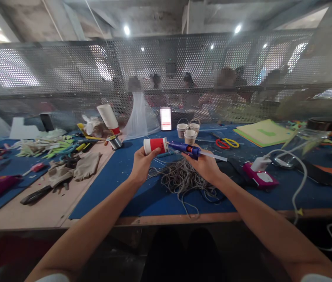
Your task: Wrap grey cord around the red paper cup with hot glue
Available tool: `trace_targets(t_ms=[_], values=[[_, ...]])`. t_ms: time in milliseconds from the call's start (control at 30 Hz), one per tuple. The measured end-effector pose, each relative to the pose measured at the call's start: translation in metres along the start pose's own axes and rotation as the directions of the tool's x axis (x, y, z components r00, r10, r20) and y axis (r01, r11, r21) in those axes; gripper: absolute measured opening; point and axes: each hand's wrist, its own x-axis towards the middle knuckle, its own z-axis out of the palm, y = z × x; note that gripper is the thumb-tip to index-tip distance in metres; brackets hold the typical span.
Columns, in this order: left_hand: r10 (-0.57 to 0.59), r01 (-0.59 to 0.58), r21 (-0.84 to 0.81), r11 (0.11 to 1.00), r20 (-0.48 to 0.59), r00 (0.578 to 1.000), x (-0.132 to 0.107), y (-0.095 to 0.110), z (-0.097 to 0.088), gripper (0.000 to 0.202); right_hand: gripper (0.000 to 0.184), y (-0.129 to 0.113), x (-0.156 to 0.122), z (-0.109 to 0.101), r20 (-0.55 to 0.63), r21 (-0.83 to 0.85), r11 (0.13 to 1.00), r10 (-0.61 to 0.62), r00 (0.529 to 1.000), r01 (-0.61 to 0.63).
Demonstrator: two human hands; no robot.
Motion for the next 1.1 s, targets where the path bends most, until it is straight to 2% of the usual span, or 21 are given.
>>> trace_targets(t_ms=[267, 400, 500, 567, 700, 833, 900, 967, 1100], values=[[-0.002, 0.002, 0.0, 1.0, 0.0, 1.0, -0.001, 0.003, 0.002, 0.034, 0.041, 0.004, -0.001, 0.003, 0.012, 0.028, 1.0, 0.007, 1.0, -0.008], [-0.009, 0.009, 0.011, 1.0, -0.011, 1.0, -0.002, 0.003, 0.002, 0.035, 0.043, 0.003, 0.001, 0.003, 0.014, 0.097, 0.993, 0.07, 0.997, -0.071], [-0.009, 0.009, 0.004, 1.0, -0.01, 1.0, -0.002, 0.002, 0.001, 0.037, 0.04, -0.001, 0.004, -0.001, 0.048, 0.222, 0.963, 0.145, 0.988, -0.152], [-0.003, 0.003, -0.002, 1.0, -0.004, 1.0, -0.002, 0.001, 0.002, 0.038, 0.038, -0.005, 0.007, -0.007, 0.134, 0.356, 0.899, 0.22, 0.966, -0.254], [0.002, -0.002, -0.005, 1.0, 0.015, 1.0, -0.002, 0.002, 0.002, 0.036, 0.041, -0.008, 0.013, -0.015, 0.33, 0.61, 0.651, 0.309, 0.892, -0.451], [-0.008, 0.008, 0.009, 1.0, 0.05, 0.999, -0.002, -0.001, 0.001, 0.037, 0.043, -0.004, 0.015, -0.016, 0.397, 0.766, 0.438, 0.254, 0.882, -0.471], [-0.015, 0.016, -0.015, 1.0, 0.057, 0.998, -0.002, -0.002, 0.001, 0.038, 0.045, 0.001, 0.016, -0.015, 0.387, 0.8, 0.385, 0.253, 0.887, -0.459], [-0.036, 0.039, -0.042, 0.998, 0.055, 0.998, -0.001, -0.003, 0.001, 0.037, 0.048, 0.009, 0.018, -0.016, 0.362, 0.794, 0.403, 0.287, 0.887, -0.455], [-0.096, 0.101, -0.12, 0.988, 0.046, 0.994, 0.001, -0.003, 0.002, 0.037, 0.053, 0.032, 0.024, -0.018, 0.35, 0.685, 0.516, 0.386, 0.854, -0.514]])
